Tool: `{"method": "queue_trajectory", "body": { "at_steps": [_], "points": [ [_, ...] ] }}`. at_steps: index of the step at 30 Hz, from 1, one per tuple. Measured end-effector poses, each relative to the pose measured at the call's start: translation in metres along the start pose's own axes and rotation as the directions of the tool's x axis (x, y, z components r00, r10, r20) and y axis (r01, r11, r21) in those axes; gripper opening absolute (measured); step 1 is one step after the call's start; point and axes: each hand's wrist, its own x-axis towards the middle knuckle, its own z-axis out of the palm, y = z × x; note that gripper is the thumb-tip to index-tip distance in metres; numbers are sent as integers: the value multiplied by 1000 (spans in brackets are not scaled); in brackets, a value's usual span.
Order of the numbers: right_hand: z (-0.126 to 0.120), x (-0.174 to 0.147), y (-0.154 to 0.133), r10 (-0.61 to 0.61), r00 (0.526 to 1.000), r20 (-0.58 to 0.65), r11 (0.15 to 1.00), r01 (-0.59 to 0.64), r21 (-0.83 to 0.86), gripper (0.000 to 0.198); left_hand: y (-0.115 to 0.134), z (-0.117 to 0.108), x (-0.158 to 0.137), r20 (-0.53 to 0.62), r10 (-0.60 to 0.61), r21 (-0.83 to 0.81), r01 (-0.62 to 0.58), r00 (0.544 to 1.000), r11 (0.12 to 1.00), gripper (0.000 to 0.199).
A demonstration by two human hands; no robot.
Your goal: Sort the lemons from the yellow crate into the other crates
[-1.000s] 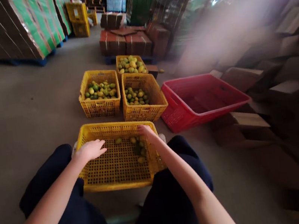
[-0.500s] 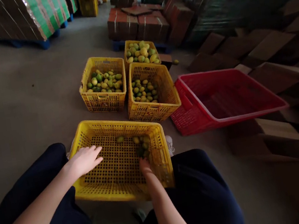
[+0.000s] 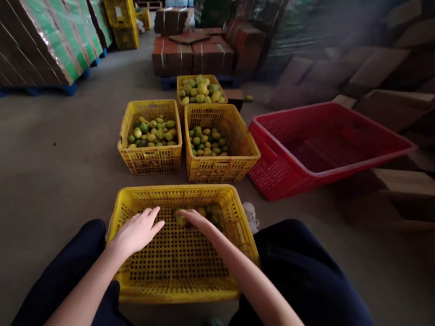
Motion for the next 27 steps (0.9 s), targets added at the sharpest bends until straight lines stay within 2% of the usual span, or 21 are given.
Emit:
{"method": "queue_trajectory", "body": {
  "at_steps": [1,3,4,6,9,10,12,14,16,18,19,20,22,24,27],
  "points": [
    [-2,3,-19,-5,1000,13,1000,4,16,22,2,0,3,-69,-24,-190,10,997,982,46],
    [-7,3,-58,-28,999,28,998,27,48,24,7,-2,9,-131,-90,-509,11,987,861,42],
    [-9,0,-75,-57,997,50,995,53,88,23,11,-4,11,-97,-121,-644,30,988,764,41],
    [-12,-14,-104,-121,993,9,985,119,129,22,18,-8,12,62,-140,-852,126,988,508,46],
    [-15,-37,-126,-162,986,-22,985,163,57,27,24,-9,8,269,-76,-961,273,960,39,43],
    [-15,-43,-128,-169,986,-10,985,169,33,28,25,-8,6,300,-79,-953,297,951,-55,41],
    [-17,-49,-125,-179,984,24,984,178,31,26,24,-5,5,355,-138,-928,331,925,-168,37],
    [-20,-46,-115,-186,981,50,981,182,71,24,23,-3,4,392,-208,-910,345,896,-229,34],
    [-26,-33,-99,-173,984,37,981,168,100,24,22,-5,4,377,-223,-914,321,899,-249,34],
    [-31,-12,-75,-103,994,-40,994,104,19,23,23,-10,2,333,-216,-927,277,918,-251,34],
    [-33,-1,-60,-43,994,-104,996,34,-87,22,24,-14,1,313,-219,-933,256,924,-252,35],
    [-34,10,-44,25,984,-178,969,-68,-238,22,25,-18,0,294,-229,-938,234,928,-256,36],
    [-33,28,-5,98,969,-228,922,-174,-346,17,27,-24,-1,271,-268,-943,199,925,-267,37],
    [-27,38,37,195,954,-230,866,-277,-417,13,29,-28,0,264,-303,-944,182,916,-274,37],
    [-16,43,94,353,913,-206,758,-408,-509,28,28,-28,3,279,-337,-946,198,899,-255,36]
  ]
}}
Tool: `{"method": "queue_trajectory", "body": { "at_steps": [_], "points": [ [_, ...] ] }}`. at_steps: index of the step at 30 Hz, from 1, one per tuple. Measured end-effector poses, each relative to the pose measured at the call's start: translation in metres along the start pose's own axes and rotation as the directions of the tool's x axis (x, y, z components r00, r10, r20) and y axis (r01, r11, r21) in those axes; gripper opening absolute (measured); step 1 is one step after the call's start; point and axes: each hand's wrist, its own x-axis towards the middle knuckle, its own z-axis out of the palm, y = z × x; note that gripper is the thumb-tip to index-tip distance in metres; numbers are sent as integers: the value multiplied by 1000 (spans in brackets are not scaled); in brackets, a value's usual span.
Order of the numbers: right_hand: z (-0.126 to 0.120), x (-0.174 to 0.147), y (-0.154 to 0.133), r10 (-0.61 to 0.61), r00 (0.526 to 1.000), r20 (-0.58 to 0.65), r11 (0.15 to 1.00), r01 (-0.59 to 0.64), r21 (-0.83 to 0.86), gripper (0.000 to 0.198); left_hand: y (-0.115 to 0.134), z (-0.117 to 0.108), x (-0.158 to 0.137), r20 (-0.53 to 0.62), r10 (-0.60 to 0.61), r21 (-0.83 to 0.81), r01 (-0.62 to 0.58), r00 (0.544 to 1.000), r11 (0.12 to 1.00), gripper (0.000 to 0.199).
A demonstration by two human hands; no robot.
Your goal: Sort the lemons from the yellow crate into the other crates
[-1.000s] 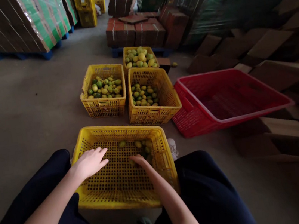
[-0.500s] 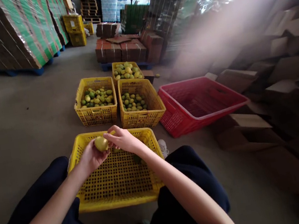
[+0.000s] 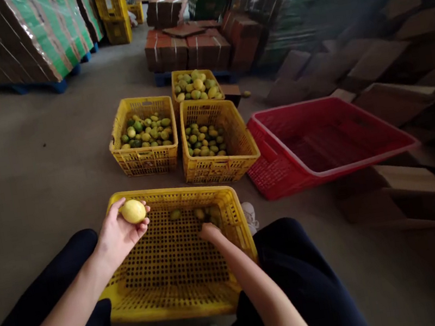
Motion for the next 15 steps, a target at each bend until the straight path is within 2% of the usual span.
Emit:
{"method": "queue_trajectory", "body": {
  "at_steps": [3,7,11,15],
  "points": [
    [31,19,24,79,997,-2,988,-79,-136,34,-2,-2,3,-40,-5,40,6,999,999,33],
    [55,43,38,32,999,-33,970,-39,-239,37,-1,-4,5,-91,11,57,-6,996,998,32],
    [68,54,41,-33,997,-69,966,14,-258,46,0,-4,6,-111,38,85,-29,993,996,28],
    [73,52,41,-30,996,-82,980,13,-197,37,-1,-2,6,-98,17,89,-8,995,996,29]
  ]
}}
